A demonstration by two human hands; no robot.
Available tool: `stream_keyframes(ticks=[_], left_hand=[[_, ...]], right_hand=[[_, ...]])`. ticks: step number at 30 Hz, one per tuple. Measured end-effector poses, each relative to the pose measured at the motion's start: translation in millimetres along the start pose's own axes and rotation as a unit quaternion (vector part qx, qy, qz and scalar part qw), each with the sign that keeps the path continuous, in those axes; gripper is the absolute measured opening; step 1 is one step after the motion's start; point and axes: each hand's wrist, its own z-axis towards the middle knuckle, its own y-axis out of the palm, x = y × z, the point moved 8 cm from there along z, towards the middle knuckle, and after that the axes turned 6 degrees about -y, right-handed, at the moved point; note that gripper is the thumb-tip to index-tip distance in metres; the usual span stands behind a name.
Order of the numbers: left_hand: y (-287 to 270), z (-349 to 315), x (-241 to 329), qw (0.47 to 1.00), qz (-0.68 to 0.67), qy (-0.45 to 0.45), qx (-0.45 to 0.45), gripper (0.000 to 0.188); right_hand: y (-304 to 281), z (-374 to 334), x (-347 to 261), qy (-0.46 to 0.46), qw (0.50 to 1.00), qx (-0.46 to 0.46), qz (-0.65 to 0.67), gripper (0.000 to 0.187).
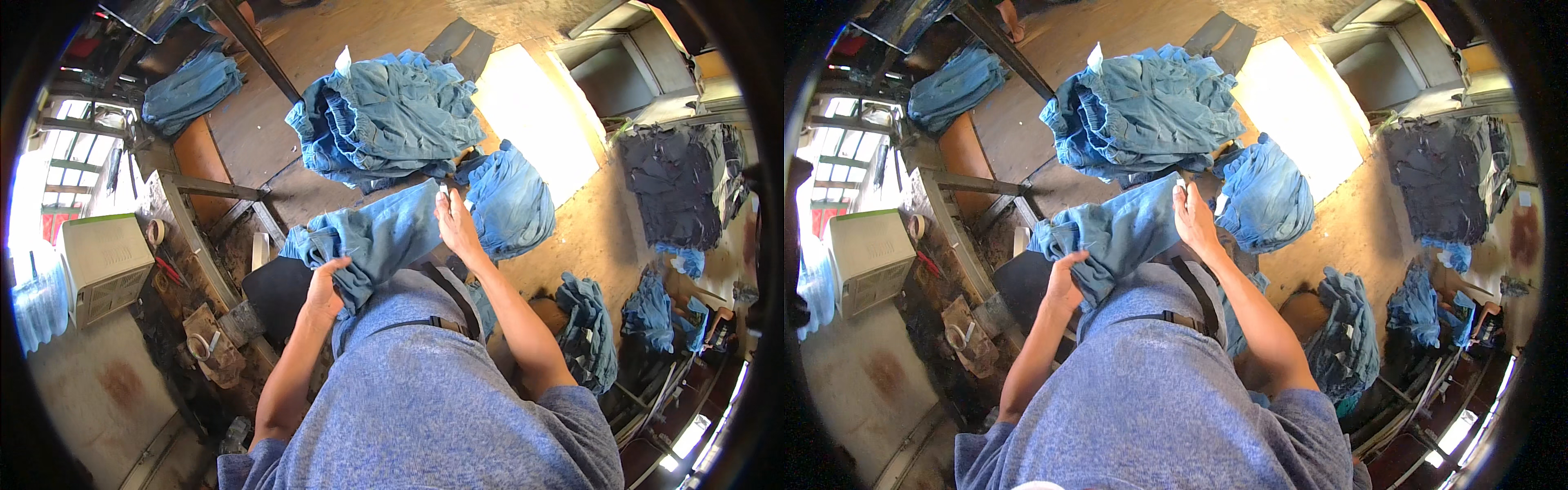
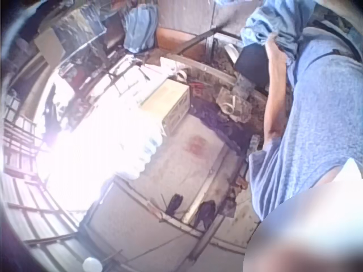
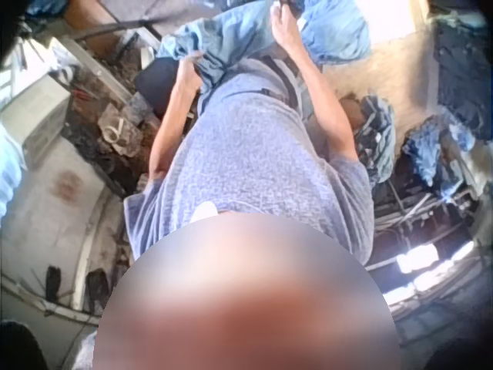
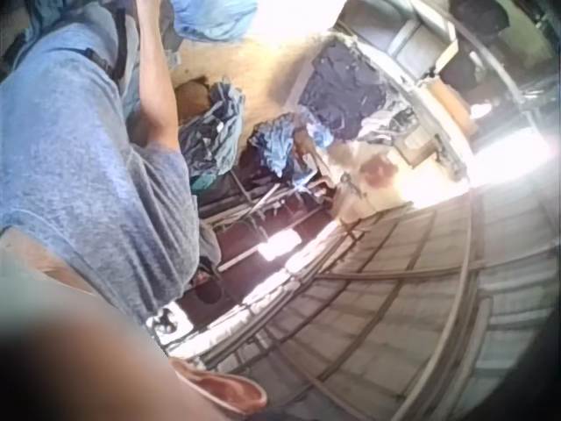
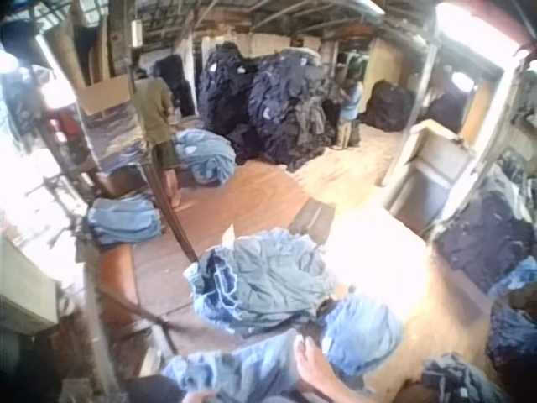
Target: The person scrapes seams and edges of denim jeans with a small metal tool, removing excess thread and fabric. They handle multiple jeans one at a time, turning them over and scraping different areas before placing them aside.
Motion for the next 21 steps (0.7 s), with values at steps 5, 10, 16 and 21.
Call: stream_keyframes(ticks=[5,10,16,21], left_hand=[[13,18,-31,0.988,0.107,-0.099,0.053,0.046],[23,40,-9,0.968,0.216,0.1,0.08,0.048],[-2,69,1,0.966,0.151,0.139,0.155,0.046],[-60,15,40,0.962,0.127,0.137,0.2,0.041]], right_hand=[[-11,-14,-3,-0.012,0.997,-0.004,0.082,0.049],[-18,-17,17,0.064,0.991,0.003,0.118,0.046],[-21,-33,28,0.08,0.976,-0.033,0.2,0.044],[-17,-40,21,0.063,0.994,-0.057,0.075,0.045]])
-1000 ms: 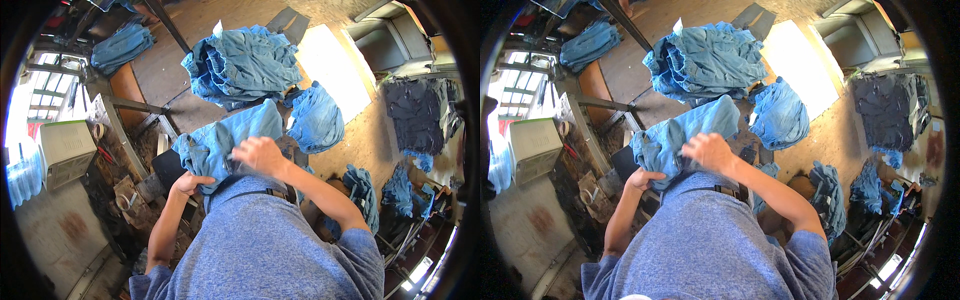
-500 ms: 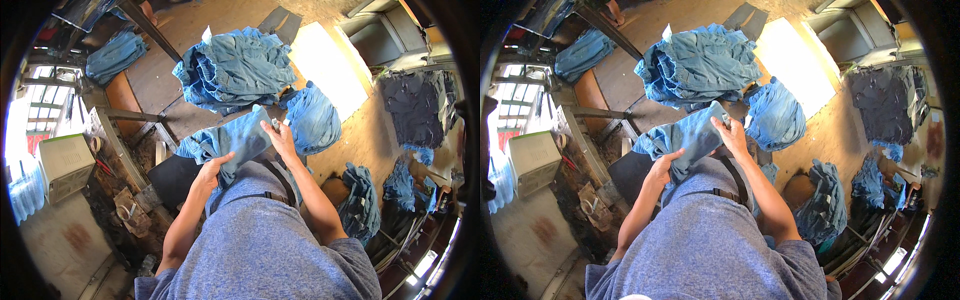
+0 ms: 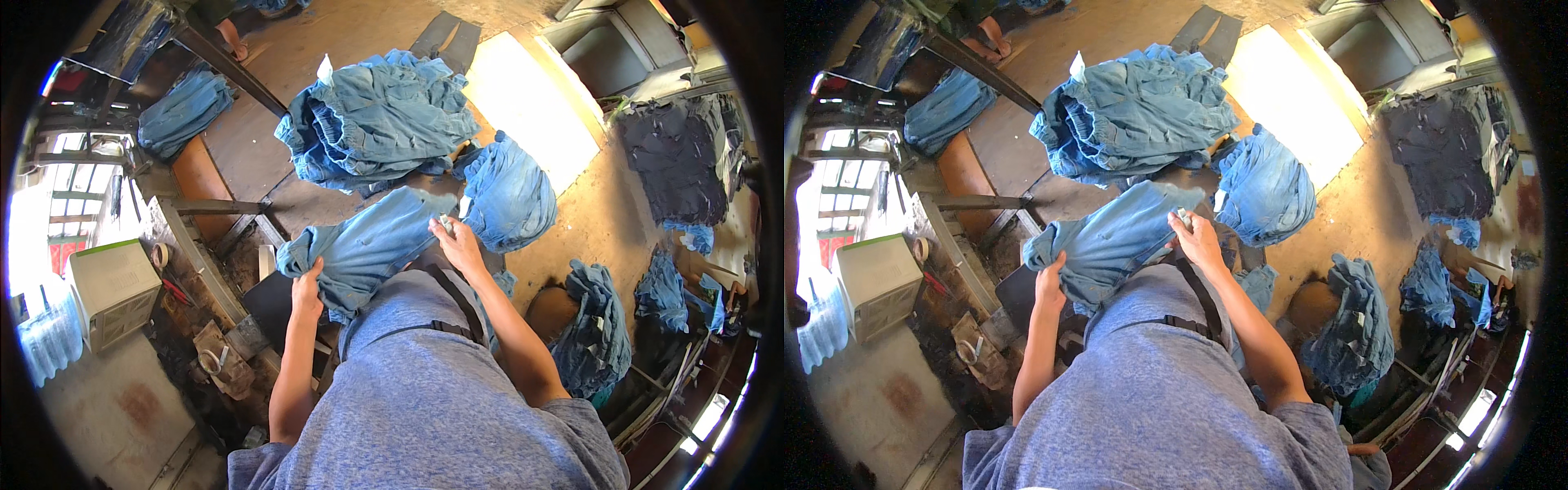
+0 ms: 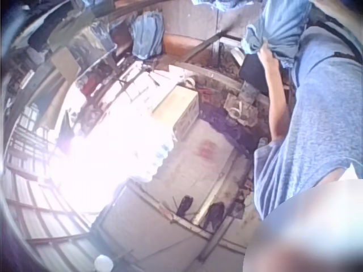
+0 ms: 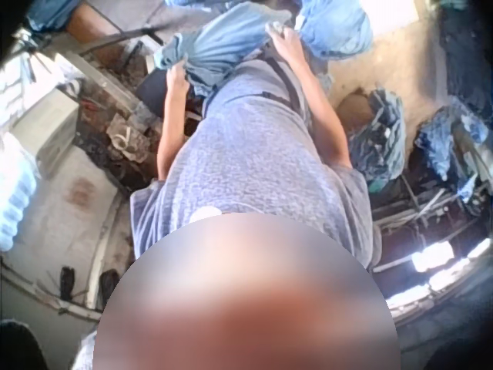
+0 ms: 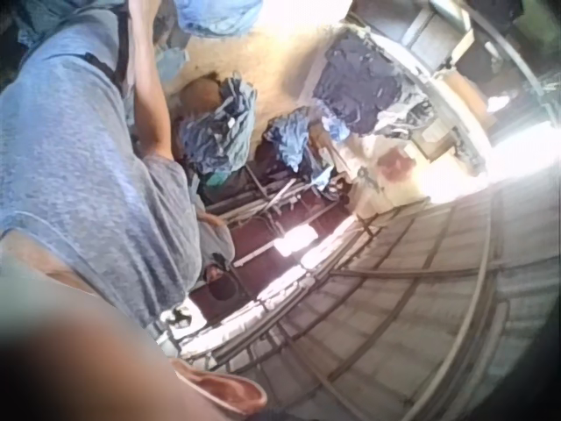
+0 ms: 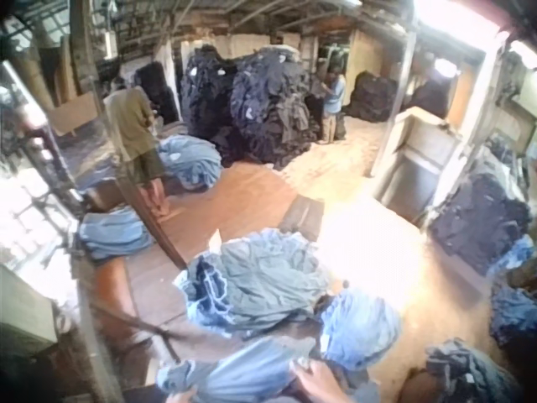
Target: The person scrapes seams and edges of denim jeans with a small metal tool, removing excess thread and fabric. They handle multiple jeans one at a time, turning them over and scraping different areas before placing them aside.
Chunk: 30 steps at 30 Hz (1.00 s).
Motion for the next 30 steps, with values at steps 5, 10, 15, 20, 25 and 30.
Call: stream_keyframes(ticks=[5,10,15,20,25,30], left_hand=[[26,-20,-14,0.987,-0.104,-0.06,-0.109,0.044],[85,-37,-33,0.958,-0.022,-0.187,-0.215,0.045],[109,-34,-38,0.945,0.099,-0.211,-0.23,0.043],[106,-14,-45,0.985,0.099,-0.1,-0.1,0.04],[91,-4,-51,0.99,0.064,-0.05,-0.116,0.044],[82,2,-48,0.983,0.082,-0.009,-0.162,0.036]], right_hand=[[22,-5,-15,-0.074,0.995,-0.033,-0.058,0.044],[34,-7,-32,-0.057,0.986,-0.05,-0.145,0.055],[57,5,-16,0.11,0.975,-0.082,-0.176,0.081],[87,19,-11,0.001,0.973,-0.04,-0.226,0.072],[81,20,-7,-0.084,0.946,0.056,-0.307,0.055],[78,26,0,-0.094,0.951,0.069,-0.287,0.056]])
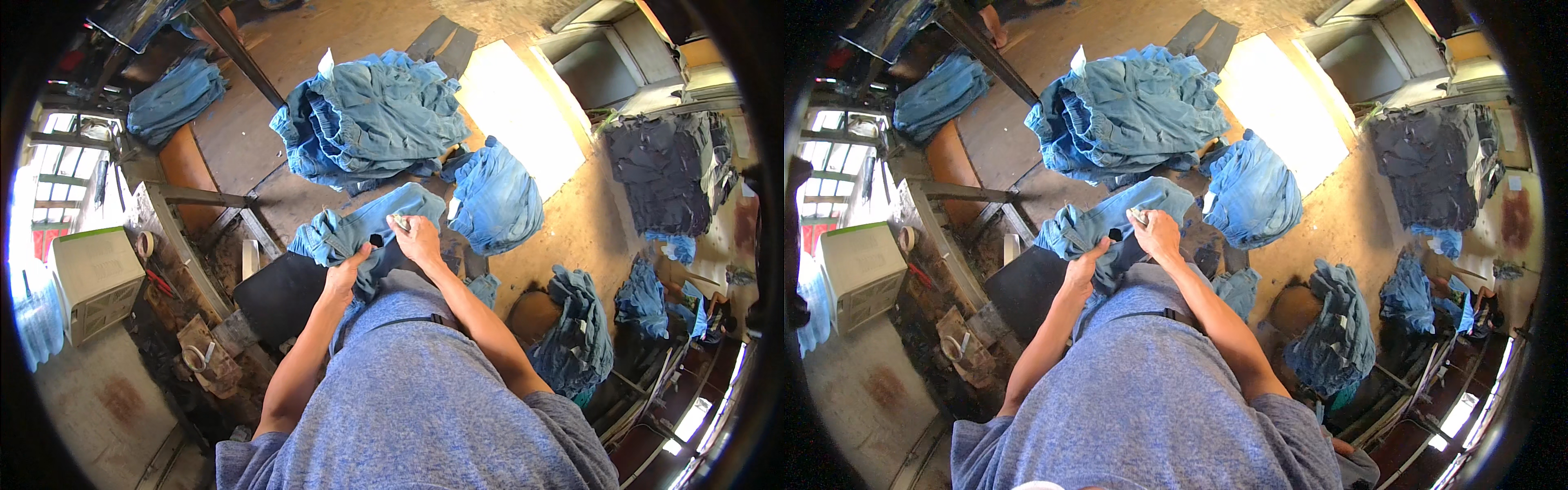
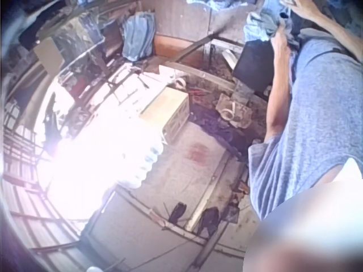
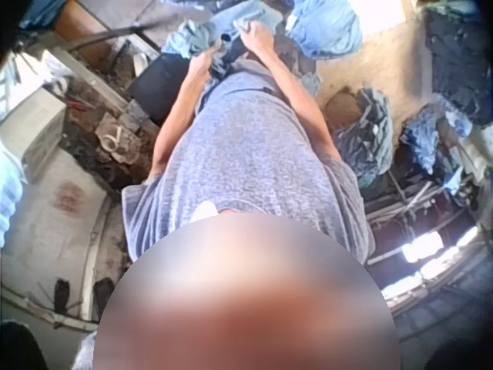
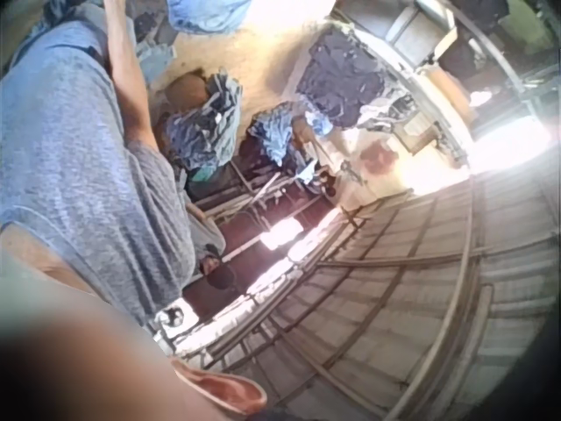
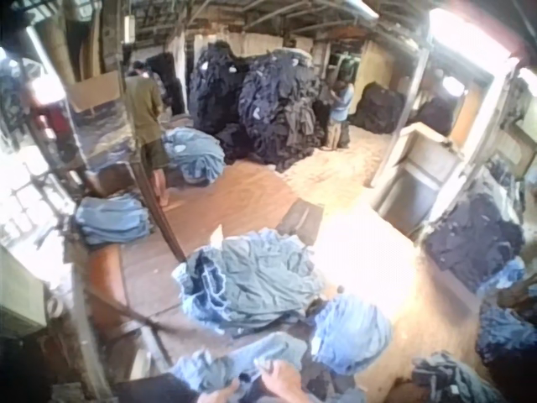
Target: The person scrapes seams and edges of denim jeans with a small metal tool, removing excess thread and fabric. They handle multiple jeans one at a time, turning them over and scraping different areas before placing them aside.
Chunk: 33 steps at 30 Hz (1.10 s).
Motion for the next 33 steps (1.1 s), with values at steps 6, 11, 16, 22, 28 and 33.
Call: stream_keyframes(ticks=[6,11,16,22,28,33], left_hand=[[0,2,3,0.999,-0.02,0.029,0.016,0.038],[-6,-3,-3,0.997,-0.034,-0.003,0.066,0.056],[-1,-4,-4,0.999,-0.038,-0.009,0.032,0.056],[-1,-5,-5,0.999,-0.031,-0.023,0.025,0.054],[-5,-3,-9,0.998,-0.048,-0.018,0.025,0.054],[-4,-6,-6,0.997,-0.064,-0.033,0.008,0.056]], right_hand=[[-15,5,-7,-0.006,1.0,-0.004,-0.008,0.055],[-44,-5,-23,-0.056,0.989,-0.047,0.125,0.047],[-16,-20,-32,0.004,0.953,-0.185,0.241,0.04],[2,-23,-33,0.077,0.928,-0.155,0.331,0.033],[3,-31,-24,0.21,0.869,-0.151,0.421,0.022],[-5,-27,-32,0.157,0.895,-0.171,0.381,0.026]])
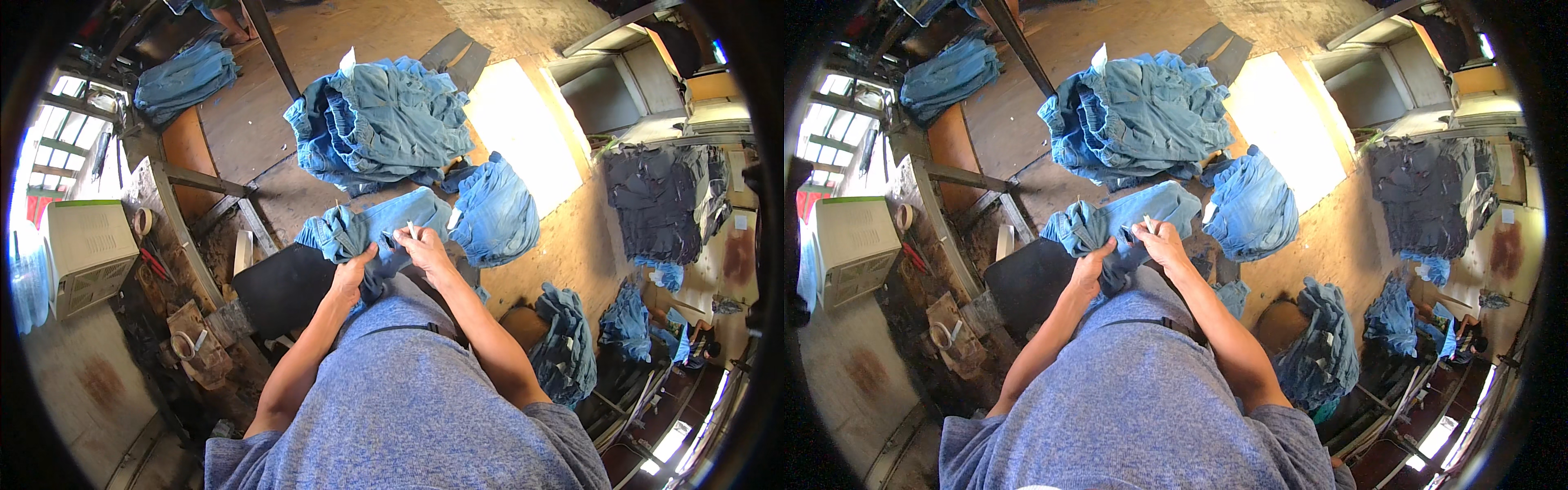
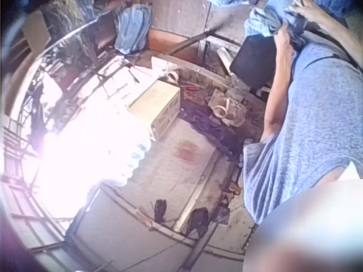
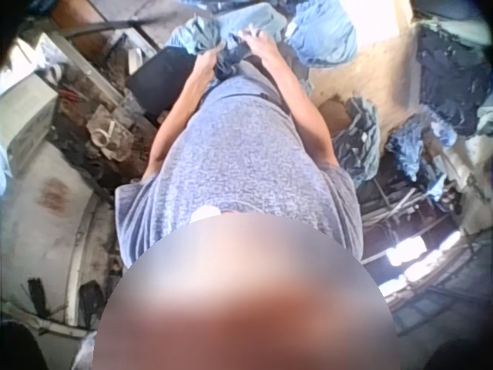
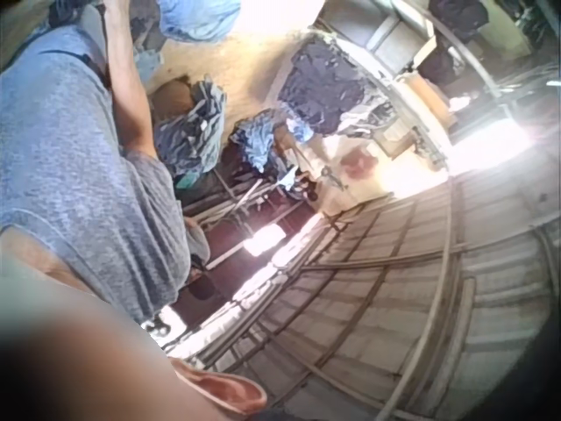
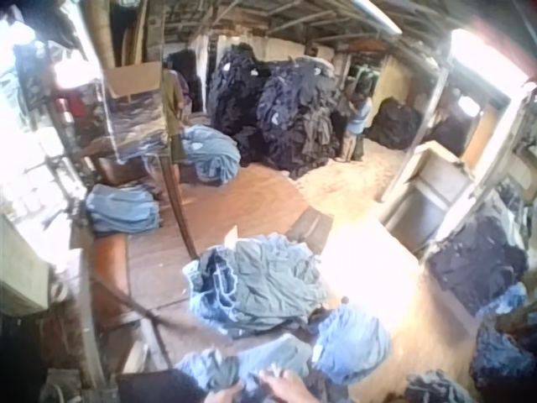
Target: The person scrapes seams and edges of denim jeans with a small metal tool, removing excess thread and fabric. They handle multiple jeans one at a time, turning them over and scraping different areas before placing them aside.
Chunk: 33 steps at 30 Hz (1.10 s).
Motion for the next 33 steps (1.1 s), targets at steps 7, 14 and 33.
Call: stream_keyframes(ticks=[7,14,33], left_hand=[[17,-10,11,0.997,0.024,-0.073,0.012,0.033],[14,-8,14,0.999,0.046,-0.016,0.022,0.036],[6,-9,10,0.998,0.063,-0.013,-0.015,0.056]], right_hand=[[-3,6,-7,-0.051,0.97,-0.024,-0.238,0.043],[3,14,-2,-0.068,0.981,-0.038,-0.179,0.042],[5,26,-12,-0.019,0.965,-0.073,-0.252,0.035]])
